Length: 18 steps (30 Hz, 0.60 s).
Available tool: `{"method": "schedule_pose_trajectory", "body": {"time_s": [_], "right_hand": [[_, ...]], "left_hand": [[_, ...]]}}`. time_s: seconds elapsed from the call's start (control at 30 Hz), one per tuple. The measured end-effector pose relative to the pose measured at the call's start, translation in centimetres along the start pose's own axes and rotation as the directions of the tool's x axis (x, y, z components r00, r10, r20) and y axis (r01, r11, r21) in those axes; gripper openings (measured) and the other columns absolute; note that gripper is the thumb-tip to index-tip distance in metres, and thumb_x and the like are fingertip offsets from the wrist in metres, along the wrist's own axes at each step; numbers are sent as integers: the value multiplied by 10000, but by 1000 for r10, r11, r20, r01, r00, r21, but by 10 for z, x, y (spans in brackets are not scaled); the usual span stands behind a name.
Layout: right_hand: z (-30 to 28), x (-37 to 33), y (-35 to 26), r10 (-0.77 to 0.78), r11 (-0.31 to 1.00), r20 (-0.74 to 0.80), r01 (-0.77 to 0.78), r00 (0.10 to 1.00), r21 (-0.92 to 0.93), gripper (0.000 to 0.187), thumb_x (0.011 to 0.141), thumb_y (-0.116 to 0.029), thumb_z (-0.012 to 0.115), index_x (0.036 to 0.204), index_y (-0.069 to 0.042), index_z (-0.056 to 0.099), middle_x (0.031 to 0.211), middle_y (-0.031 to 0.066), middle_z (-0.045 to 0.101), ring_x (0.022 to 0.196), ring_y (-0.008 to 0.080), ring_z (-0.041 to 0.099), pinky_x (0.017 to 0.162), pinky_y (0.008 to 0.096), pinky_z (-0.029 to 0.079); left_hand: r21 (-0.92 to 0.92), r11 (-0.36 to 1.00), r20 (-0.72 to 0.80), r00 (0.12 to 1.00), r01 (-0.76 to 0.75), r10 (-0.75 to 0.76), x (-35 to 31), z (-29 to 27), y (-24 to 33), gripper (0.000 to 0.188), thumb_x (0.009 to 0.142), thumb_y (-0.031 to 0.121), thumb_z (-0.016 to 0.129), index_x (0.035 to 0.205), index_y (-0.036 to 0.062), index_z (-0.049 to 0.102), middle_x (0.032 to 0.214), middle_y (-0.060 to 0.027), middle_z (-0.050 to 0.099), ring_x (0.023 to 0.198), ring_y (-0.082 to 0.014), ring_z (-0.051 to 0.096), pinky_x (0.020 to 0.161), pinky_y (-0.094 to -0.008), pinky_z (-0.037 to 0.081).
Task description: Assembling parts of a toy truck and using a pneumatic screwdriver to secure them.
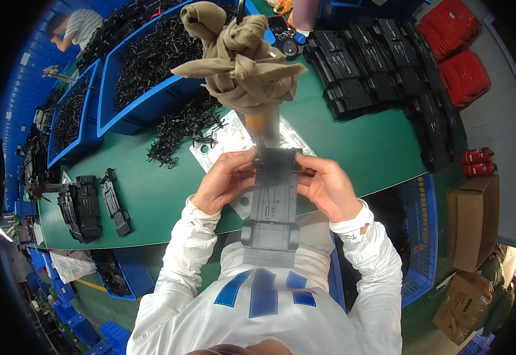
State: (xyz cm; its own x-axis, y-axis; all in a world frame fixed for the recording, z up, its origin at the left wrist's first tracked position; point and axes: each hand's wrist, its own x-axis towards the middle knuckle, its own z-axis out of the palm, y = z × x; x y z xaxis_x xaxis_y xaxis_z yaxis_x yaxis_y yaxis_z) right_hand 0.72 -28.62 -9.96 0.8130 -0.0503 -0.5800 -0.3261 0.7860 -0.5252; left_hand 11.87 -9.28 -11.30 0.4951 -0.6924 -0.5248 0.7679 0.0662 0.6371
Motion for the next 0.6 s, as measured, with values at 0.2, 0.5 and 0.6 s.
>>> {"method": "schedule_pose_trajectory", "body": {"time_s": [0.2, 0.5, 0.6], "right_hand": [[0, -1, 0, -1, 1000, 6, 1, 1000, 8, 250, 953, -137, 562, 1106, 57, 605, 1063, 124, 633, 943, 213, 634, 858, 343, 546], [-2, 0, 1, -3, 1000, 6, 3, 1000, 13, 244, 955, -129, 557, 1104, 59, 605, 1067, 125, 632, 940, 213, 635, 860, 345, 547], [-1, 0, 0, 0, 1000, 7, 0, 1000, 18, 241, 954, -128, 560, 1098, 59, 608, 1067, 127, 634, 939, 214, 636, 856, 343, 548]], "left_hand": [[22, 1000, 0, 1000, 10, -10, 1, -1, -1, 304, 971, 307, 612, 968, 10, 677, 896, -66, 688, 789, -112, 626, 754, -251, 509], [31, 999, -5, 1000, 15, -14, 0, 2, 1, 315, 974, 315, 607, 979, 9, 681, 894, -60, 683, 784, -105, 620, 747, -243, 506], [33, 999, 3, 1000, 13, -13, 2, -1, 0, 318, 972, 318, 610, 986, 8, 682, 901, -61, 682, 792, -108, 620, 749, -245, 508]]}}
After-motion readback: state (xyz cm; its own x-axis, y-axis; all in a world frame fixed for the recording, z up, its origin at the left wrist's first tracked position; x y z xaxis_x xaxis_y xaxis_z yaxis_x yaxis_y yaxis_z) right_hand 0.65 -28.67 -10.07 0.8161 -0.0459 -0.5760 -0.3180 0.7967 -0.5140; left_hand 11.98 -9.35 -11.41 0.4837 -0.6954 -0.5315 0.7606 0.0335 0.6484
